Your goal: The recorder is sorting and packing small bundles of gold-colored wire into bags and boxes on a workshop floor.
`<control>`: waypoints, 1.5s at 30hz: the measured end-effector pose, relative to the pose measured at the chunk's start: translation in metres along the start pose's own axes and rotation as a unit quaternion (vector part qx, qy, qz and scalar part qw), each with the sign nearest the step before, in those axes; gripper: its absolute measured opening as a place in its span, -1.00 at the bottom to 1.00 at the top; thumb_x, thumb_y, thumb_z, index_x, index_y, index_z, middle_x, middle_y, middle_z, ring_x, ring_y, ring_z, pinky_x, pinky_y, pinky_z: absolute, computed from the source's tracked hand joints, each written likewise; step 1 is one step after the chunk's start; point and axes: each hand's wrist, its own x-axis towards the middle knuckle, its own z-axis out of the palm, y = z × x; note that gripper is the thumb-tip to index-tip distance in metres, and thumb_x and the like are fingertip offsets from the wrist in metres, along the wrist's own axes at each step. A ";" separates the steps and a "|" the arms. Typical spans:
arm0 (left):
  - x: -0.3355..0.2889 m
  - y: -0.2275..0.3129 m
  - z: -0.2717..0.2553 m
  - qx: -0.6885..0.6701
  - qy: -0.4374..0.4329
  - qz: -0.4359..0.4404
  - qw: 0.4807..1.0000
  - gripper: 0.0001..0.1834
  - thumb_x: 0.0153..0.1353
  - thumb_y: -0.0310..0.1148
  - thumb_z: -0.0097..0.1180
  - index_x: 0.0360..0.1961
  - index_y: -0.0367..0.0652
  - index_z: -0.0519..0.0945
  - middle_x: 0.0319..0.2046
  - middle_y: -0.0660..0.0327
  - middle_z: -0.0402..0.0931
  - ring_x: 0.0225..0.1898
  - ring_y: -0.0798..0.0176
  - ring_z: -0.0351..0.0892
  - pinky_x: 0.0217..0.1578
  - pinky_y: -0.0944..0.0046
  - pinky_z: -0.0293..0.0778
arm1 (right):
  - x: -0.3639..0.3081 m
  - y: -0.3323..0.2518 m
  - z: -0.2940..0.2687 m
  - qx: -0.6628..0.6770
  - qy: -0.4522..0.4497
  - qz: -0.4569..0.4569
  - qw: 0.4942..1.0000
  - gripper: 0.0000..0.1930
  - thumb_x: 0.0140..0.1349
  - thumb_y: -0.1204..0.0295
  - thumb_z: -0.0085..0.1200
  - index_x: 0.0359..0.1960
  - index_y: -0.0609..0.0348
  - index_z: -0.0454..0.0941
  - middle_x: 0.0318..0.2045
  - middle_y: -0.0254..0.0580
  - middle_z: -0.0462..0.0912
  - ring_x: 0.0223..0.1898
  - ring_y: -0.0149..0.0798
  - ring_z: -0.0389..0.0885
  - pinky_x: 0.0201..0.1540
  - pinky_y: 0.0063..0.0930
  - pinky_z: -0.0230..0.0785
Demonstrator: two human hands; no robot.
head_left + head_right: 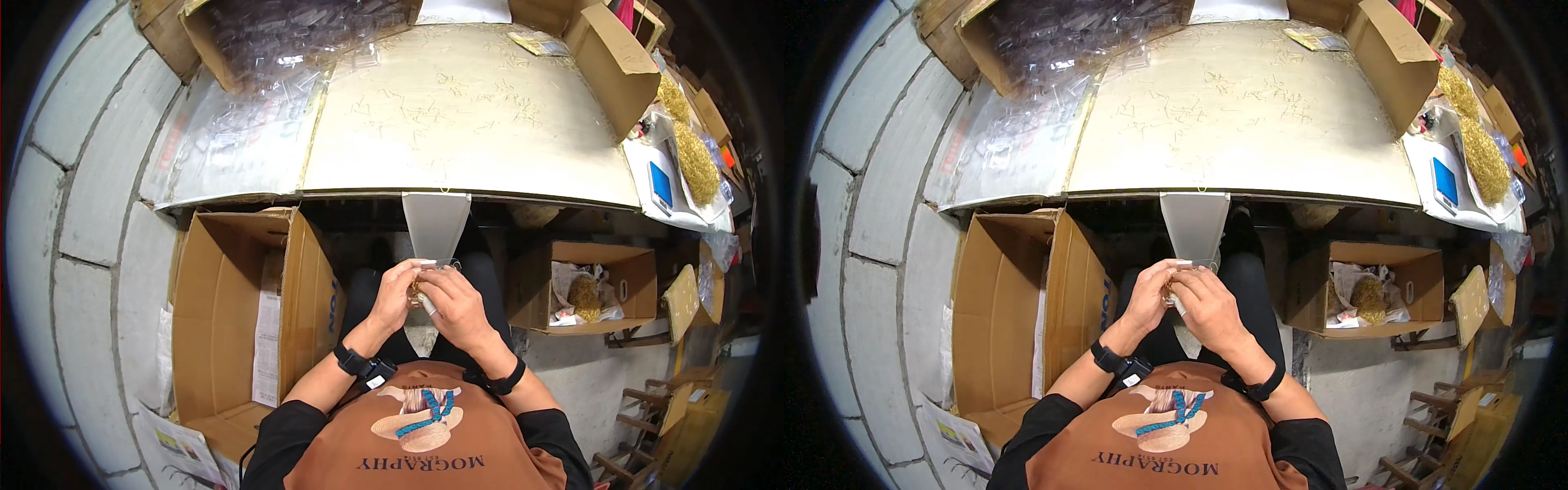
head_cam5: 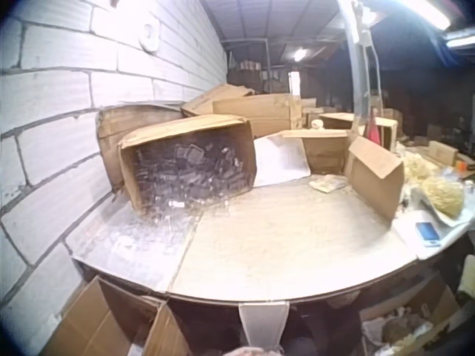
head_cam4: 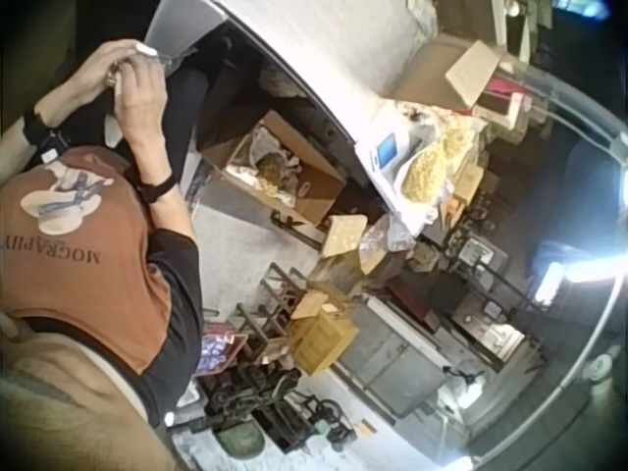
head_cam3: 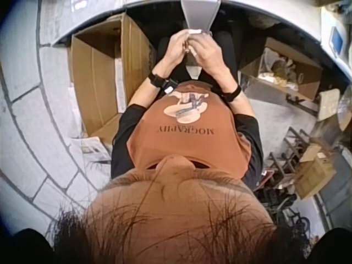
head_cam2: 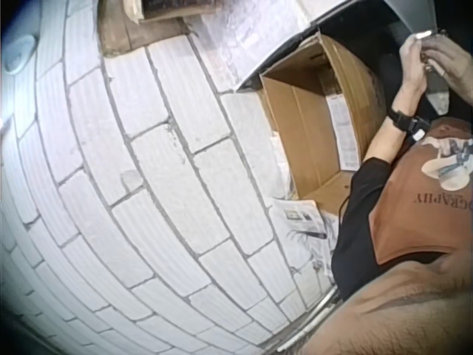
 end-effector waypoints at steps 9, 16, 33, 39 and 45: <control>-0.003 0.005 0.009 -0.058 -0.015 0.011 0.998 -0.67 0.35 -0.28 -0.18 -0.08 -0.34 0.47 -0.24 0.15 0.53 -0.25 0.37 0.55 -0.25 0.38 0.51 | 0.005 0.000 0.002 -0.010 0.007 0.030 0.999 -0.63 -0.25 0.67 0.10 -0.27 0.25 0.53 -0.20 -0.17 0.57 -0.18 -0.10 0.54 -0.12 -0.30 0.45; -0.001 0.005 -0.002 0.007 0.007 -0.007 1.000 -0.66 0.36 -0.22 -0.15 -0.08 -0.28 0.48 -0.24 0.18 0.55 -0.33 0.37 0.60 -0.53 0.37 0.60 | 0.006 -0.004 -0.013 0.055 0.049 0.038 0.997 -0.71 -0.15 0.71 0.12 -0.30 0.25 0.53 -0.20 -0.10 0.60 -0.21 -0.04 0.59 -0.14 -0.28 0.47; -0.001 0.006 0.013 -0.002 0.033 -0.029 0.999 -0.68 0.38 -0.27 -0.21 -0.11 -0.29 0.48 -0.34 0.19 0.57 -0.44 0.39 0.61 -0.61 0.42 0.58 | -0.006 0.016 -0.020 -0.007 0.015 0.154 0.988 -0.56 0.11 0.62 0.00 0.09 0.31 0.37 0.07 0.12 0.45 0.14 0.08 0.40 0.18 -0.25 0.26; -0.004 0.003 0.007 -0.023 0.026 -0.004 0.999 -0.66 0.38 -0.22 -0.18 -0.09 -0.28 0.47 -0.32 0.19 0.56 -0.41 0.40 0.60 -0.59 0.41 0.58 | -0.008 0.001 -0.016 -0.136 -0.114 0.094 0.980 -0.48 0.01 0.59 0.05 0.11 0.24 0.37 0.15 -0.05 0.39 0.26 -0.01 0.24 0.29 -0.09 0.05; -0.001 0.000 0.008 0.053 0.046 -0.019 0.997 -0.74 0.30 -0.35 -0.06 -0.08 -0.28 0.48 -0.30 0.18 0.55 -0.39 0.39 0.59 -0.58 0.40 0.58 | -0.004 0.017 -0.008 -0.061 -0.075 0.131 0.987 -0.46 -0.08 0.66 0.03 0.07 0.29 0.39 0.13 0.01 0.41 0.25 -0.02 0.27 0.29 -0.07 0.03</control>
